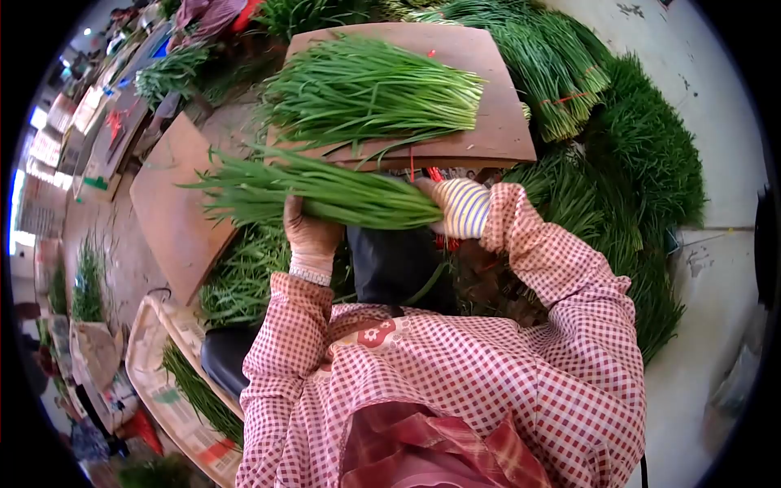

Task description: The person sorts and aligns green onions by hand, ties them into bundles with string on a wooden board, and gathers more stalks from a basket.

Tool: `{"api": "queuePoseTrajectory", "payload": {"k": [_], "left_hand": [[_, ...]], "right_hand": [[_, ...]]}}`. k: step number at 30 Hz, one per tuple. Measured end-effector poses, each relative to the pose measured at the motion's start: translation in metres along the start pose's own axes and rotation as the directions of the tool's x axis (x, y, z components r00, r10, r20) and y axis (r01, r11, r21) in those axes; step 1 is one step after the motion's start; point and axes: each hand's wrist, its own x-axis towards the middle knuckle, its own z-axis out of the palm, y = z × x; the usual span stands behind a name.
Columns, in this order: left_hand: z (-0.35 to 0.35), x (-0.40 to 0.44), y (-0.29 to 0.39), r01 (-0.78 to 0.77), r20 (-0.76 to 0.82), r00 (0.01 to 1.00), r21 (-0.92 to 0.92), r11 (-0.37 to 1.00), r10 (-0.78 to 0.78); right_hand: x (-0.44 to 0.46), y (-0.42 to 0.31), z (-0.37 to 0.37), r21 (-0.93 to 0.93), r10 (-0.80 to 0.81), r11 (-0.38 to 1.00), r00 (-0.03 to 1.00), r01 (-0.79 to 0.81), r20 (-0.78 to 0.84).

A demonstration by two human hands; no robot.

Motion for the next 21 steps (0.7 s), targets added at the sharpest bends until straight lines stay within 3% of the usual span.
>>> {"api": "queuePoseTrajectory", "payload": {"k": [2, 3, 4, 5, 6, 7, 8, 9, 13, 14, 17, 18, 20, 21], "left_hand": [[0.008, 0.034, -0.014, 0.046, -0.013, 0.999, -0.007, 0.999, -0.046], [0.01, 0.053, -0.019, 0.051, -0.046, 0.998, 0.023, 0.998, -0.05], [0.012, 0.073, -0.019, 0.115, -0.002, 0.993, 0.028, 0.993, -0.115], [0.025, 0.094, -0.021, -0.046, -0.089, 0.994, 0.232, 0.972, 0.068], [0.038, 0.107, -0.015, -0.041, -0.127, 0.989, 0.232, 0.972, 0.072], [0.049, 0.119, -0.007, -0.038, -0.166, 0.983, 0.233, 0.972, 0.079], [0.05, 0.138, 0.006, -0.077, -0.2, 0.972, 0.241, 0.967, 0.127], [0.049, 0.155, 0.023, -0.118, -0.23, 0.957, 0.251, 0.961, 0.178], [0.063, 0.189, 0.11, -0.127, -0.314, 0.903, 0.456, 0.881, 0.293], [0.022, 0.203, 0.16, -0.135, -0.165, 0.892, 0.792, 0.596, 0.421], [0.072, 0.184, 0.135, -0.263, 0.119, 0.706, 0.959, 0.102, 0.698], [0.077, 0.181, 0.103, -0.243, 0.414, 0.644, 0.908, -0.34, 0.643], [0.082, 0.176, 0.034, -0.444, 0.629, 0.751, 0.705, -0.554, 0.199], [0.085, 0.174, 0.0, -0.579, 0.678, 0.734, 0.592, -0.561, -0.042]], "right_hand": [[0.01, 0.033, -0.021, -0.028, 0.079, 0.997, 0.997, -0.079, 0.011], [0.015, 0.045, -0.033, 0.031, 0.063, 0.998, 0.995, -0.061, -0.074], [0.022, 0.061, -0.045, 0.258, 0.139, 0.959, 0.988, -0.117, -0.066], [0.028, 0.067, -0.058, 0.232, 0.196, 0.957, 0.978, -0.176, -0.067], [0.035, 0.074, -0.072, 0.206, 0.253, 0.95, 0.965, -0.234, -0.069], [0.043, 0.074, -0.088, -0.076, 0.284, 0.953, 0.953, -0.293, -0.107], [0.055, 0.088, -0.094, -0.01, 0.253, 0.967, 0.96, -0.256, -0.123], [0.059, 0.089, -0.105, -0.096, 0.172, 0.977, 0.969, -0.191, -0.176], [0.092, 0.112, -0.118, -0.209, 0.266, 0.938, 0.961, -0.277, -0.08], [0.102, 0.125, -0.112, -0.193, 0.307, 0.93, 0.95, -0.313, -0.061], [0.117, 0.136, -0.11, -0.148, 0.375, 0.914, 0.926, -0.377, -0.039], [0.121, 0.139, -0.111, -0.161, 0.41, 0.9, 0.912, -0.405, -0.001], [0.122, 0.136, -0.118, -0.123, 0.499, 0.865, 0.859, -0.486, 0.116], [0.122, 0.134, -0.121, -0.122, 0.499, 0.865, 0.858, -0.486, 0.118]]}}
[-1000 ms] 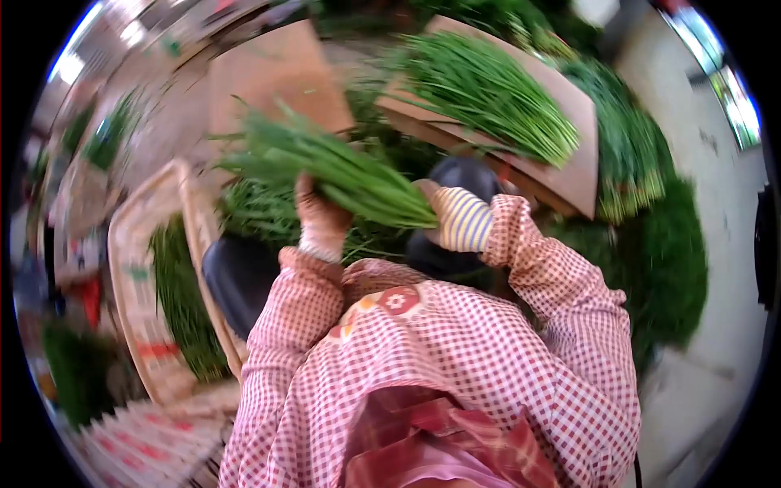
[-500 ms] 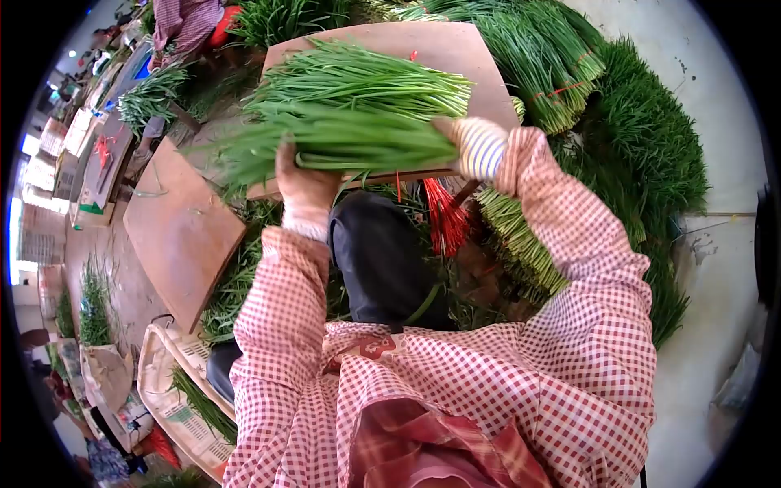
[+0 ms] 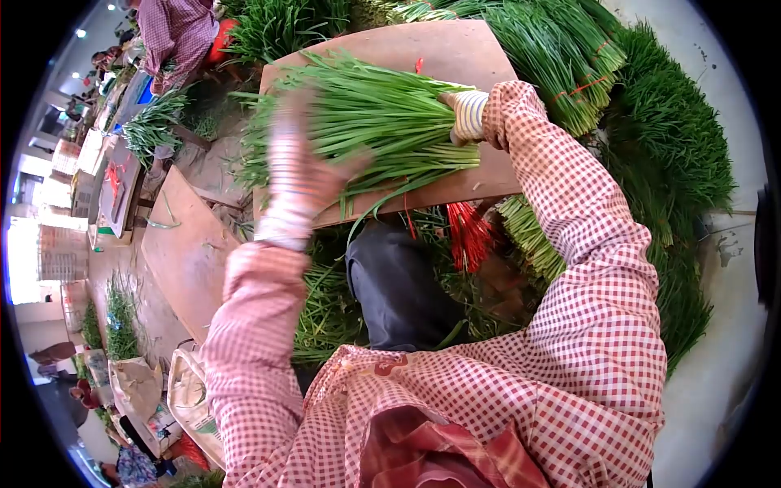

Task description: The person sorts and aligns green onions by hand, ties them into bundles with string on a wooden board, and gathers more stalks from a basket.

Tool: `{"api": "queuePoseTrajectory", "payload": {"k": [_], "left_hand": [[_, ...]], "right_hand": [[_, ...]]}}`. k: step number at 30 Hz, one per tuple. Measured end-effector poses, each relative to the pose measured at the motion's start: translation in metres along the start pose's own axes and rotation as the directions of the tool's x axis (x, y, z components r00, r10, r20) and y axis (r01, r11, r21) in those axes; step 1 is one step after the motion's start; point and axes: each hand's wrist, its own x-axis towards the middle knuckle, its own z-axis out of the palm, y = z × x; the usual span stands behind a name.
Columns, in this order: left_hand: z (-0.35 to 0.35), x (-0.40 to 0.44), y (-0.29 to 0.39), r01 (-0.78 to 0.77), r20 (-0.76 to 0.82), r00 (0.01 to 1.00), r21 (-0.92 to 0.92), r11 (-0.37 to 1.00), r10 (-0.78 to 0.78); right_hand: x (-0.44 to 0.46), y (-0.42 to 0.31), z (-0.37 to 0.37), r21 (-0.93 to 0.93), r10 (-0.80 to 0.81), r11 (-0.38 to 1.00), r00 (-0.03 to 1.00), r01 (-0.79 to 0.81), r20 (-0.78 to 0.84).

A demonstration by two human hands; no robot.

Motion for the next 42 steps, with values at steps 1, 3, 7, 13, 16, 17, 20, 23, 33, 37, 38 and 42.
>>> {"api": "queuePoseTrajectory", "payload": {"k": [1, 3, 7, 13, 16, 17, 20, 23, 33, 37, 38, 42], "left_hand": [[0.025, -0.001, 0.015, -0.084, 0.172, 0.982, -0.004, 0.996, 0.084], [0.063, -0.008, 0.029, -0.232, 0.477, 0.869, 0.162, 0.959, 0.129], [0.088, 0.007, 0.019, -0.386, 0.572, 0.809, 0.344, 0.856, 0.135], [0.094, 0.038, -0.001, -0.318, 0.626, 0.776, 0.285, 0.904, 0.076], [0.1, 0.036, 0.002, -0.299, 0.647, 0.761, 0.28, 0.912, 0.051], [0.102, 0.035, 0.004, -0.299, 0.637, 0.77, 0.301, 0.905, 0.042], [0.101, 0.036, 0.011, -0.264, 0.671, 0.741, 0.316, 0.911, -0.018], [0.1, 0.032, 0.011, -0.27, 0.645, 0.765, 0.328, 0.905, -0.005], [0.104, 0.028, 0.016, -0.224, 0.632, 0.771, 0.387, 0.895, -0.08], [0.101, 0.025, 0.015, -0.209, 0.636, 0.766, 0.384, 0.9, -0.093], [0.102, 0.024, 0.014, -0.204, 0.633, 0.768, 0.379, 0.903, -0.092], [0.103, 0.025, 0.014, -0.186, 0.615, 0.781, 0.393, 0.901, -0.107]], "right_hand": [[-0.001, -0.001, -0.001, 0.008, -0.015, 1.0, 1.0, 0.015, 0.009], [-0.003, -0.002, 0.001, -0.036, -0.074, 0.997, 0.997, 0.073, -0.025], [-0.007, 0.0, 0.005, -0.064, -0.114, 0.992, 0.991, 0.109, -0.077], [0.002, 0.007, 0.02, 0.11, -0.227, 0.964, 0.966, 0.241, -0.123], [0.011, 0.033, 0.042, 0.218, -0.337, 0.888, 0.895, 0.405, -0.29], [0.005, 0.038, 0.045, 0.246, -0.35, 0.866, 0.879, 0.436, -0.325], [-0.005, 0.052, 0.06, 0.301, -0.369, 0.808, 0.833, 0.507, -0.413], [-0.029, 0.073, 0.083, 0.481, -0.095, 0.742, 0.783, 0.467, -0.614], [-0.004, 0.026, 0.105, 0.62, 0.502, 0.071, 0.51, 0.781, -0.699], [0.04, 0.035, 0.121, 0.594, 0.481, 0.23, 0.441, 0.771, -0.758], [0.063, 0.058, 0.128, 0.593, 0.47, 0.273, 0.433, 0.757, -0.769], [0.069, 0.106, 0.108, 0.525, 0.291, 0.546, 0.44, 0.653, -0.85]]}}
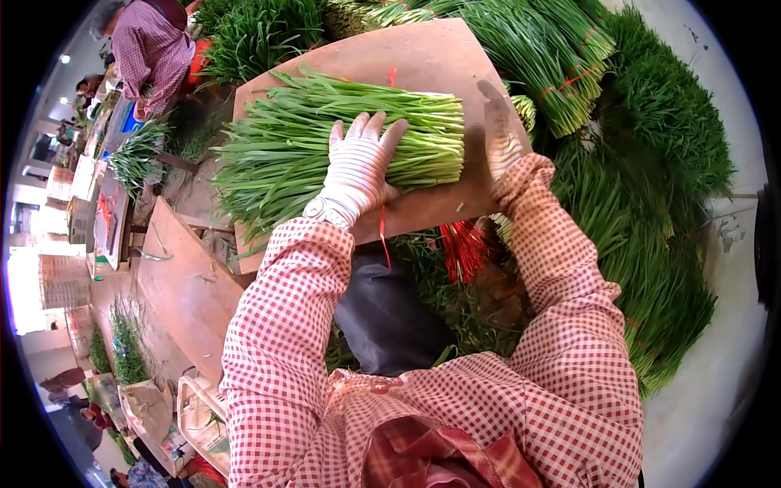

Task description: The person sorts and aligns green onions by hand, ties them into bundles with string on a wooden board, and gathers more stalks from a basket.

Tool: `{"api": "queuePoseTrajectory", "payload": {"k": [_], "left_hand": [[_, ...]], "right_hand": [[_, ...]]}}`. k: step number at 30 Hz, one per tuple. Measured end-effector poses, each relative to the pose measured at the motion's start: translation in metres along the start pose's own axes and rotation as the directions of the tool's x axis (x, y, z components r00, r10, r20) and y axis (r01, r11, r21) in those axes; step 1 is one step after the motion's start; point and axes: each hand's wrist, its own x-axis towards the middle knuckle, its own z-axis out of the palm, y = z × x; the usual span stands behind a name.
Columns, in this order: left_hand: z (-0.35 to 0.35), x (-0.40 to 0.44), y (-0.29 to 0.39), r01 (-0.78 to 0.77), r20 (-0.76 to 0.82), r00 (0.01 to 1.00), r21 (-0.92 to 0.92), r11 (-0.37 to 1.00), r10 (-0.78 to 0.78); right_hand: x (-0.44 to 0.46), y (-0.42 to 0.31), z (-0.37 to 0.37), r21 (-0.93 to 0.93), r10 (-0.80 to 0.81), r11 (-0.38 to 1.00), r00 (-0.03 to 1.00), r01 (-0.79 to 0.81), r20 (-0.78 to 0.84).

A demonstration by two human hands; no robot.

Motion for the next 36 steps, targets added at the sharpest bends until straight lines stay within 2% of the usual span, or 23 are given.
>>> {"api": "queuePoseTrajectory", "payload": {"k": [2, 3, 4, 7, 8, 10, 12, 15, 16, 18, 19, 20, 22, 23, 25, 27, 28, 30, 31, 32, 33, 34, 36], "left_hand": [[-0.002, 0.002, -0.001, -0.008, 0.046, 0.999, -0.025, 1.0, 0.009], [-0.004, 0.003, 0.0, -0.004, 0.046, 0.999, -0.032, 0.999, 0.005], [-0.006, 0.004, 0.0, 0.002, 0.046, 0.999, -0.031, 1.0, -0.001], [-0.009, 0.006, 0.001, 0.003, 0.06, 0.998, -0.033, 0.999, -0.001], [-0.007, 0.006, 0.0, 0.014, 0.06, 0.998, -0.034, 0.999, -0.011], [-0.005, 0.006, -0.002, -0.01, 0.027, 1.0, -0.046, 0.999, 0.011], [-0.009, 0.007, -0.001, 0.012, 0.062, 0.998, -0.066, 0.998, -0.008], [-0.007, 0.008, -0.002, 0.029, 0.058, 0.998, -0.08, 0.996, -0.025], [-0.007, 0.007, -0.002, 0.026, 0.053, 0.998, -0.073, 0.997, -0.022], [-0.006, 0.006, -0.002, 0.031, 0.03, 0.999, -0.074, 0.997, -0.029], [-0.007, 0.007, -0.002, 0.043, 0.047, 0.998, -0.073, 0.996, -0.039], [-0.008, 0.007, -0.002, 0.052, 0.064, 0.997, -0.07, 0.996, -0.047], [-0.006, 0.007, -0.004, 0.035, 0.043, 0.999, -0.071, 0.997, -0.032], [-0.006, 0.006, -0.005, 0.042, 0.04, 0.998, -0.062, 0.997, -0.04], [-0.005, 0.005, -0.004, 0.044, 0.039, 0.998, -0.07, 0.997, -0.042], [-0.006, 0.004, -0.004, 0.039, 0.041, 0.999, -0.101, 0.994, -0.035], [-0.003, 0.004, -0.004, 0.029, 0.014, 1.0, -0.107, 0.994, -0.027], [0.0, 0.004, -0.003, 0.027, -0.009, 1.0, -0.086, 0.996, -0.028], [-0.005, 0.004, -0.002, 0.032, 0.038, 0.999, -0.082, 0.996, -0.029], [-0.001, 0.003, -0.003, 0.024, -0.007, 1.0, -0.075, 0.997, -0.024], [0.0, 0.002, -0.001, 0.026, -0.012, 1.0, -0.067, 0.997, -0.027], [-0.001, 0.001, -0.001, 0.032, -0.019, 0.999, -0.056, 0.998, -0.033], [-0.003, 0.0, 0.0, 0.04, -0.002, 0.999, -0.068, 0.997, -0.04]], "right_hand": [[0.006, -0.082, -0.018, -0.297, -0.083, 0.943, 0.968, 0.153, 0.236], [0.015, -0.087, -0.008, -0.324, -0.159, 0.92, 0.965, 0.221, 0.208], [0.027, -0.095, -0.005, -0.528, -0.154, 0.774, 0.912, 0.351, 0.38], [0.039, -0.136, 0.028, -0.766, 0.314, 0.557, 0.772, 0.321, 0.552], [0.039, -0.126, 0.031, -0.704, 0.285, 0.619, 0.735, 0.349, 0.615], [0.035, -0.118, 0.038, -0.692, 0.259, 0.652, 0.768, 0.309, 0.586], [0.03, -0.108, 0.038, -0.601, 0.122, 0.742, 0.821, 0.298, 0.558], [0.024, -0.085, 0.037, -0.233, -0.101, 0.948, 0.901, 0.216, 0.422], [0.023, -0.084, 0.04, -0.065, -0.023, 0.996, 0.918, 0.053, 0.396], [0.02, -0.085, 0.032, -0.004, 0.065, 0.998, 0.951, -0.067, 0.302], [0.016, -0.098, 0.027, 0.107, -0.001, 0.994, 0.951, -0.033, 0.309], [0.01, -0.114, 0.019, 0.098, 0.043, 0.992, 0.958, -0.074, 0.283], [0.0, -0.107, -0.004, -0.114, -0.111, 0.983, 0.955, 0.147, 0.275], [-0.011, -0.119, -0.013, -0.015, -0.113, 0.992, 0.953, 0.122, 0.28], [-0.048, -0.113, -0.047, 0.025, 0.034, 0.999, 0.919, -0.048, 0.393], [-0.083, -0.119, -0.078, -0.216, 0.325, 0.945, 0.624, -0.246, 0.711], [-0.089, -0.143, -0.085, -0.391, 0.459, 0.884, 0.32, -0.254, 0.829], [-0.092, -0.155, -0.102, -0.553, 0.52, 0.83, 0.253, 0.077, 0.816], [-0.091, -0.136, -0.105, -0.381, 0.404, 0.91, 0.559, -0.163, 0.724], [-0.077, -0.108, -0.111, -0.291, 0.431, 0.902, 0.696, -0.319, 0.574], [-0.065, -0.114, -0.107, 0.044, 0.309, 0.927, 0.823, -0.373, 0.477], [-0.045, -0.111, -0.089, 0.034, 0.247, 0.96, 0.895, -0.278, 0.371], [-0.031, -0.115, -0.054, -0.024, 0.246, 0.967, 0.913, -0.252, 0.325]]}}
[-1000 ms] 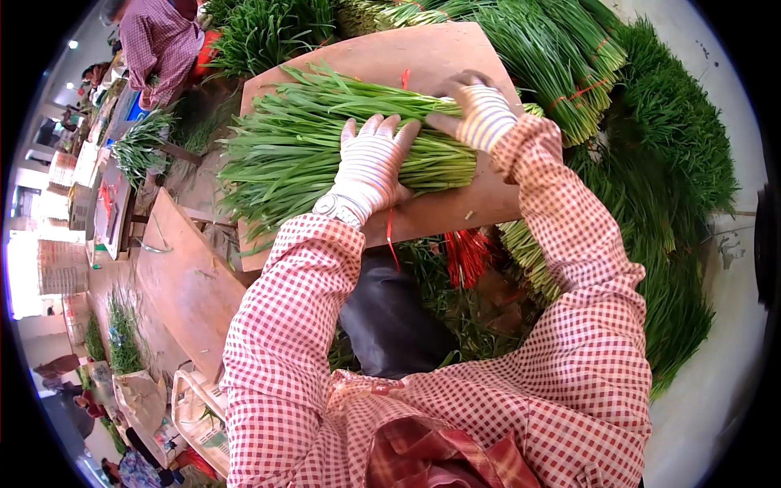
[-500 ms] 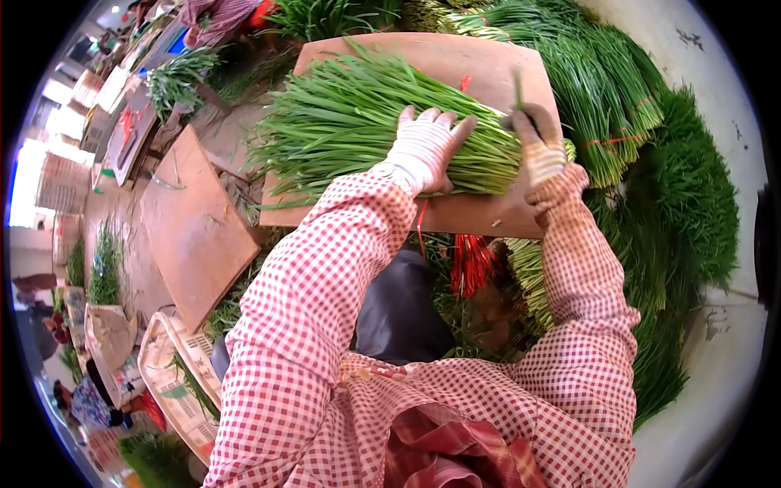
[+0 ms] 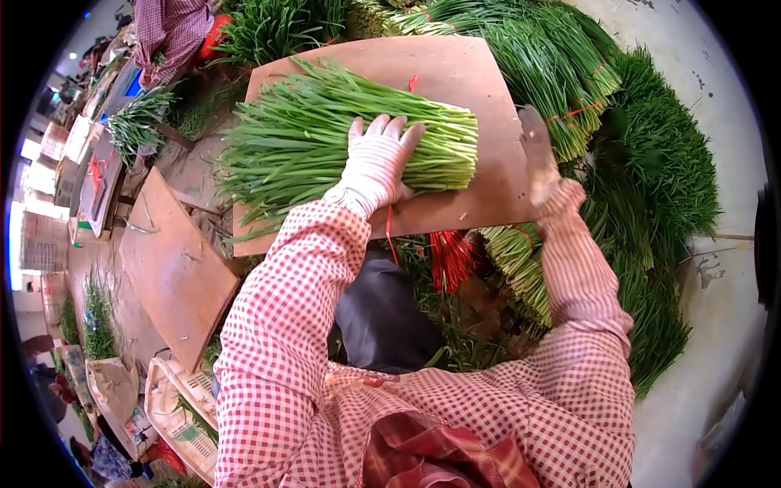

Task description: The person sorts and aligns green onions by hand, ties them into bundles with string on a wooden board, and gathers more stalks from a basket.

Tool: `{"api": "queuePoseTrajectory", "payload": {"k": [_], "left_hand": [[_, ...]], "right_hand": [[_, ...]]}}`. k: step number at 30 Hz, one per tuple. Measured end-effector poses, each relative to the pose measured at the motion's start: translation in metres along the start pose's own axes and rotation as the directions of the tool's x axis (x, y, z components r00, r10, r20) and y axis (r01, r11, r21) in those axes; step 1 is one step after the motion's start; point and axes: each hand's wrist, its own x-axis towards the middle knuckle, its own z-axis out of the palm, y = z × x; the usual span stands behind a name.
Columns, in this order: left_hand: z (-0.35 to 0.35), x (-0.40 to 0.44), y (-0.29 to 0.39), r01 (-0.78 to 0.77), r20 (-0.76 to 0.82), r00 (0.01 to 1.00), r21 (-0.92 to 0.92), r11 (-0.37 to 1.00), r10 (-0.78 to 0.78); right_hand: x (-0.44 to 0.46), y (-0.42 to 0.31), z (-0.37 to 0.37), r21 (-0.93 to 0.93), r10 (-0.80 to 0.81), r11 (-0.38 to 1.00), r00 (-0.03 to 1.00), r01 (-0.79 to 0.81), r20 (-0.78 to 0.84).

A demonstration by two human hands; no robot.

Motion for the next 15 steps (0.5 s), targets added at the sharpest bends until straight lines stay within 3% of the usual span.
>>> {"api": "queuePoseTrajectory", "payload": {"k": [6, 8, 11, 15], "left_hand": [[0.002, -0.001, 0.0, 0.003, 0.012, 1.0, -0.001, 1.0, -0.003], [0.003, -0.002, -0.001, 0.003, 0.01, 1.0, -0.013, 1.0, -0.003], [0.002, 0.0, 0.0, 0.002, 0.013, 1.0, -0.02, 1.0, -0.001], [0.004, -0.001, -0.003, -0.004, 0.018, 1.0, -0.032, 0.999, 0.004]], "right_hand": [[0.042, -0.007, 0.048, -0.397, -0.003, 0.913, 0.969, -0.098, -0.247], [0.055, -0.003, 0.041, -0.475, -0.015, 0.873, 0.968, -0.11, -0.251], [0.082, 0.003, 0.026, -0.524, -0.01, 0.85, 0.994, -0.049, -0.109], [0.141, 0.005, 0.029, -0.525, 0.195, 0.851, 0.94, -0.021, 0.28]]}}
